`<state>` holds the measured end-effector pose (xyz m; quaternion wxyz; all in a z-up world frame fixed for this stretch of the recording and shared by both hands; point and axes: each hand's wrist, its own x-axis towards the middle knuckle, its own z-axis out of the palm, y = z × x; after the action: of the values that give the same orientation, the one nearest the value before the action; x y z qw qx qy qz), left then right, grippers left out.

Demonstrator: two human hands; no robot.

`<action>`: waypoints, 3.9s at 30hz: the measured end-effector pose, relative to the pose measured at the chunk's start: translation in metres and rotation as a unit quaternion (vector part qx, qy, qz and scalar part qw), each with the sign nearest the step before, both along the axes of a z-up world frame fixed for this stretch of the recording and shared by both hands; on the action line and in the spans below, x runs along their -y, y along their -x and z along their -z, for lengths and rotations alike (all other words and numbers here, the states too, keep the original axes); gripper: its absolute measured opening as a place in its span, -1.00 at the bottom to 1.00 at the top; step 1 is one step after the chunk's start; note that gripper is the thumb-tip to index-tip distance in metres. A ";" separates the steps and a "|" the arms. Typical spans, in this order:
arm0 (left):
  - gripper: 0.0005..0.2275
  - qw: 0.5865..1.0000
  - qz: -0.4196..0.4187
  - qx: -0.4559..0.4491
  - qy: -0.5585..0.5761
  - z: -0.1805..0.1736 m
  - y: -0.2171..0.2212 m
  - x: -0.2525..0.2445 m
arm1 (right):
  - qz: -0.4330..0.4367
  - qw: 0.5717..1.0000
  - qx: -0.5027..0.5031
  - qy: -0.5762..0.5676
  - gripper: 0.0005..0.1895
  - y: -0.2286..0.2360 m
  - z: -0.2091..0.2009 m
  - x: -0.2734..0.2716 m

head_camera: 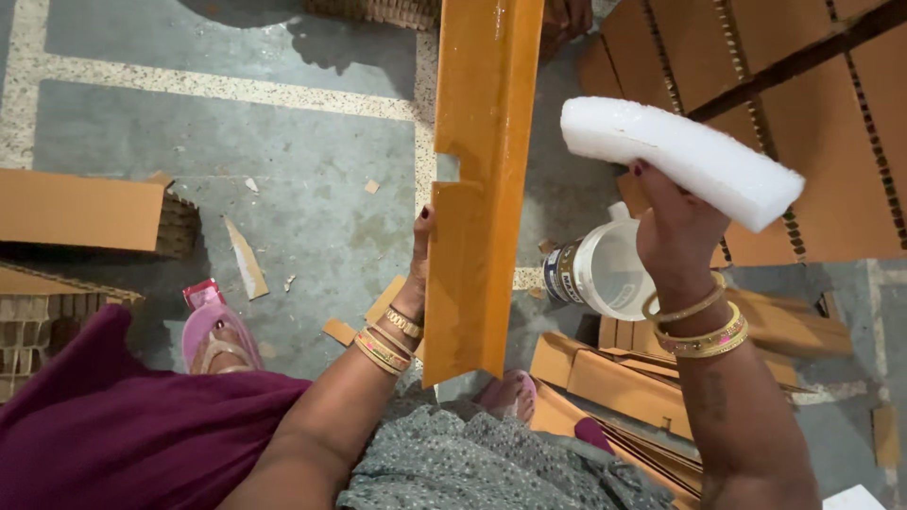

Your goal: The person sits on the floor and applies a white liquid substance from a bucket onto long, orange, rectangular cardboard pieces using a white foam applicator. The person repeatedly dips the applicator into the bucket and spreads the liquid along the length of the cardboard pieces.

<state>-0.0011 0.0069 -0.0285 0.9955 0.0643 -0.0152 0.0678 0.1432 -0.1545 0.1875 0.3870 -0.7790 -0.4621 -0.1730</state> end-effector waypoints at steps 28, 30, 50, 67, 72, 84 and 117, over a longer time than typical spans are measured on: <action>-0.27 0.993 0.101 -0.002 0.055 -0.013 0.006 0.012 | -0.127 0.979 -0.156 -0.030 -0.70 -0.001 0.027 -0.035; -0.27 0.994 0.100 0.008 0.047 -0.015 0.008 0.014 | -0.133 0.990 -0.051 0.016 -0.76 0.002 0.018 -0.032; -0.48 0.981 0.172 -0.027 -0.089 0.007 0.022 0.033 | 0.055 0.967 -0.152 -0.196 -0.90 -0.108 -0.001 -0.004; -0.42 0.990 0.106 -0.017 0.095 0.011 -0.001 0.009 | -0.158 0.961 -0.228 -0.002 -0.80 0.000 0.063 -0.003; -0.40 0.998 0.039 -0.031 0.039 0.006 -0.004 0.005 | -0.161 0.950 -0.265 0.020 -0.77 0.023 0.072 -0.002; -0.42 0.997 -0.008 -0.012 0.073 -0.001 -0.003 -0.017 | -0.318 0.905 -0.237 0.153 -0.67 0.065 0.108 0.034; -0.40 0.991 -0.024 -0.035 0.125 0.009 -0.012 -0.019 | -0.273 0.917 -0.250 0.147 -0.72 0.076 0.080 -0.013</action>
<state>0.0105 0.0262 -0.0372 0.9937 -0.0577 0.0295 0.0912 0.0669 -0.1416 0.1077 0.4035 -0.6883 -0.5653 0.2095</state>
